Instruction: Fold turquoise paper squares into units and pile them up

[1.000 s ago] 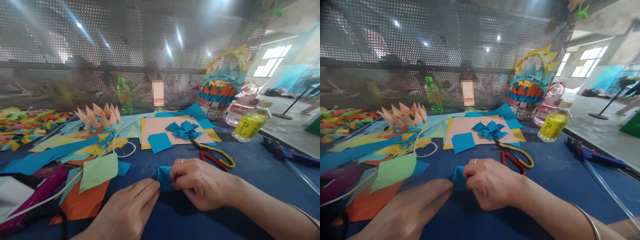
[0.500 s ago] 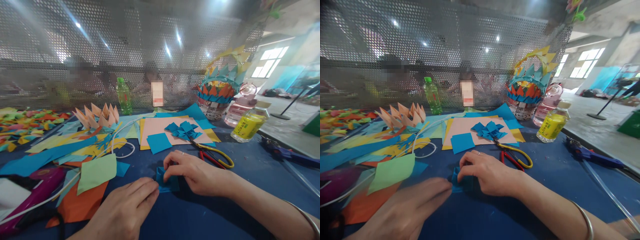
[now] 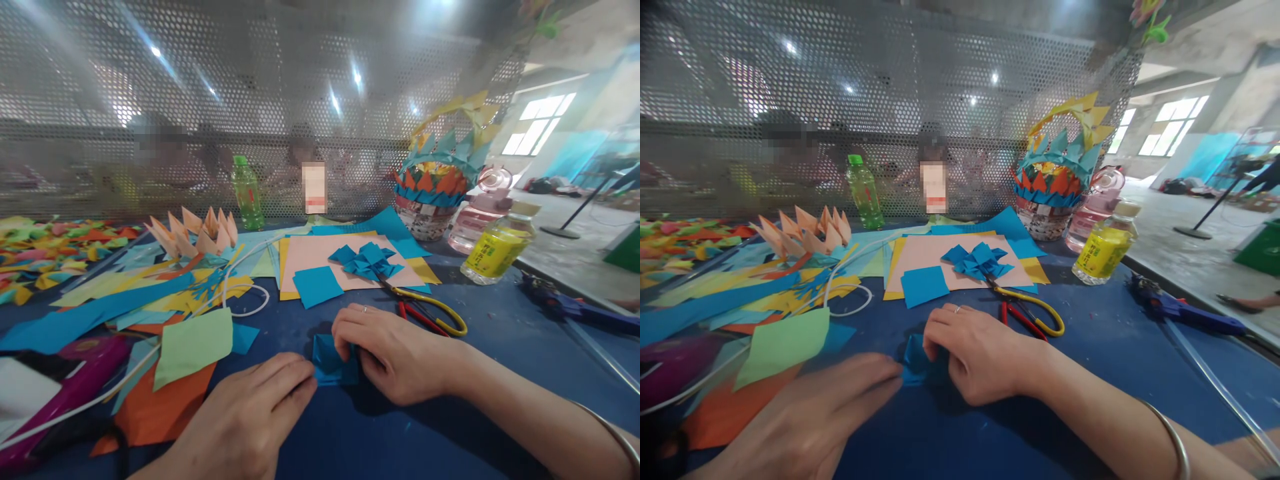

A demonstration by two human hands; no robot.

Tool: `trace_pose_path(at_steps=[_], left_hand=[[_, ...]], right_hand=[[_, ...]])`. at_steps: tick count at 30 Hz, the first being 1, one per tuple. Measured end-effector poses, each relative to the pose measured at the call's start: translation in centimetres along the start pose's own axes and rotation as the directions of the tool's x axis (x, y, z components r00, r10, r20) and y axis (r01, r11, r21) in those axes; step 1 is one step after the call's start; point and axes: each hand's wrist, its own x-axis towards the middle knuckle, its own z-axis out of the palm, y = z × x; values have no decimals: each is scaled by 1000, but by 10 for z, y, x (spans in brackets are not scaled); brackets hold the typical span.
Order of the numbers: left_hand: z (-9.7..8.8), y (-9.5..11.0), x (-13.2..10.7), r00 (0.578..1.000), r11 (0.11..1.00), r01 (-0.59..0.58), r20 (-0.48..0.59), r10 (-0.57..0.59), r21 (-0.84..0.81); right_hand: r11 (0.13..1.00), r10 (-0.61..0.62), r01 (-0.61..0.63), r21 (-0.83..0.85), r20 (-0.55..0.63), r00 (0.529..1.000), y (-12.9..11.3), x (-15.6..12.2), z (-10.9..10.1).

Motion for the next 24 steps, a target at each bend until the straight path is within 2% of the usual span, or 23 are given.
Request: trace_pose_path(at_steps=[6, 14, 20, 24], left_hand=[[0, -1, -4, 1000, 1000, -5, 17, 5, 8], [4, 3, -5, 990, 995, 91, 102, -94, 26], [19, -7, -16, 988, 988, 129, 97, -120, -88], [20, -7, -14, 985, 983, 139, 118, -124, -123]], right_hand=[[998, 51, -51, 44, -2, 999, 0, 0, -1], [956, 146, -127, 265, -54, 988, -2, 2, 10], [892, 209, -177, 416, -31, 977, -4, 4, 15], [874, 219, -184, 450, -26, 975, -6, 4, 14]])
